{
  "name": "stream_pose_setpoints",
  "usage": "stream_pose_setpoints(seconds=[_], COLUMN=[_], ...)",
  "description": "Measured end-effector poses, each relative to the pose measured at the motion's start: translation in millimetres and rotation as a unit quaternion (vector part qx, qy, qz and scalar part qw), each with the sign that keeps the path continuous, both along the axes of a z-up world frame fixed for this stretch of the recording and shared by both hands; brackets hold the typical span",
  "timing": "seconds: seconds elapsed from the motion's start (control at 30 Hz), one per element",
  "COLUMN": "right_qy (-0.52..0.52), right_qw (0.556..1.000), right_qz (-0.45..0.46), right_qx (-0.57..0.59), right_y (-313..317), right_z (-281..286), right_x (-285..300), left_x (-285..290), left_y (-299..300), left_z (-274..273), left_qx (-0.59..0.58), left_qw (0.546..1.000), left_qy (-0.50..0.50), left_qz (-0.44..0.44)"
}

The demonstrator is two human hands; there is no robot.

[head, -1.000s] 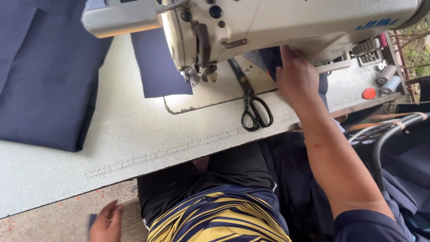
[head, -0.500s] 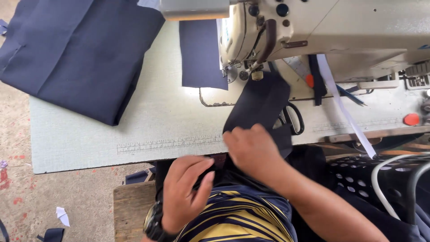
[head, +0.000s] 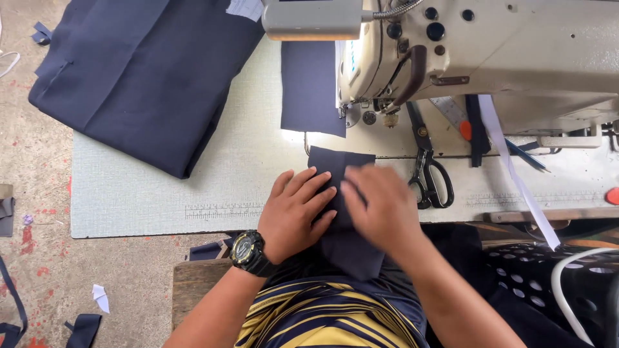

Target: Aligning, folding fabric over elastic strips, and trimming the excess material using scissors at a sewing workstation.

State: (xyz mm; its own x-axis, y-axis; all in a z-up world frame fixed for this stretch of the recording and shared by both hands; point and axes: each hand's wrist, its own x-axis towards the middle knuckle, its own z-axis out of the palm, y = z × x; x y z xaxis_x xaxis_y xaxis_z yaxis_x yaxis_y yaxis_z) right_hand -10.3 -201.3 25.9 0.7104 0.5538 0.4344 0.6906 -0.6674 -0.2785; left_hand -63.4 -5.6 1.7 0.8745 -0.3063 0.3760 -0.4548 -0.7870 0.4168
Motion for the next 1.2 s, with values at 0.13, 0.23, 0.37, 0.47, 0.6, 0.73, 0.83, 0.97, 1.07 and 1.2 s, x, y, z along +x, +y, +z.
stream_pose_setpoints(seconds=[0.13,0.23,0.37,0.47,0.6,0.73,0.83,0.97,1.07,1.2], right_qy=[-0.131,-0.179,-0.181,-0.180,-0.156,-0.090,-0.072,-0.083,-0.124,-0.103], right_qw=[0.984,0.972,0.970,0.970,0.978,0.982,0.986,0.988,0.987,0.987], right_qz=[-0.113,-0.142,-0.150,-0.154,-0.139,-0.113,-0.103,-0.087,-0.095,-0.106], right_qx=[-0.041,-0.056,-0.060,-0.056,0.002,0.121,0.113,0.093,0.044,0.061], right_y=[14,21,23,23,21,11,0,-1,4,3], right_z=[-35,-47,-48,-52,-42,-12,-16,-29,-33,-35], right_x=[51,57,60,65,65,45,24,10,8,11], left_x=[0,-1,1,3,4,4,9,25,37,50], left_y=[-2,-2,-3,-5,-6,-7,-6,-5,-5,-2], left_z=[-5,-5,-3,-3,-4,1,4,-3,-7,-12], left_qx=[0.005,0.000,-0.003,0.011,0.017,0.015,0.038,0.051,0.067,0.084], left_qw=[1.000,0.999,0.999,0.999,0.998,0.997,0.995,0.994,0.992,0.990], left_qy=[-0.017,-0.023,-0.018,-0.020,-0.021,-0.007,-0.003,-0.020,-0.039,-0.052], left_qz=[0.016,0.025,0.028,0.034,0.055,0.080,0.093,0.100,0.097,0.104])
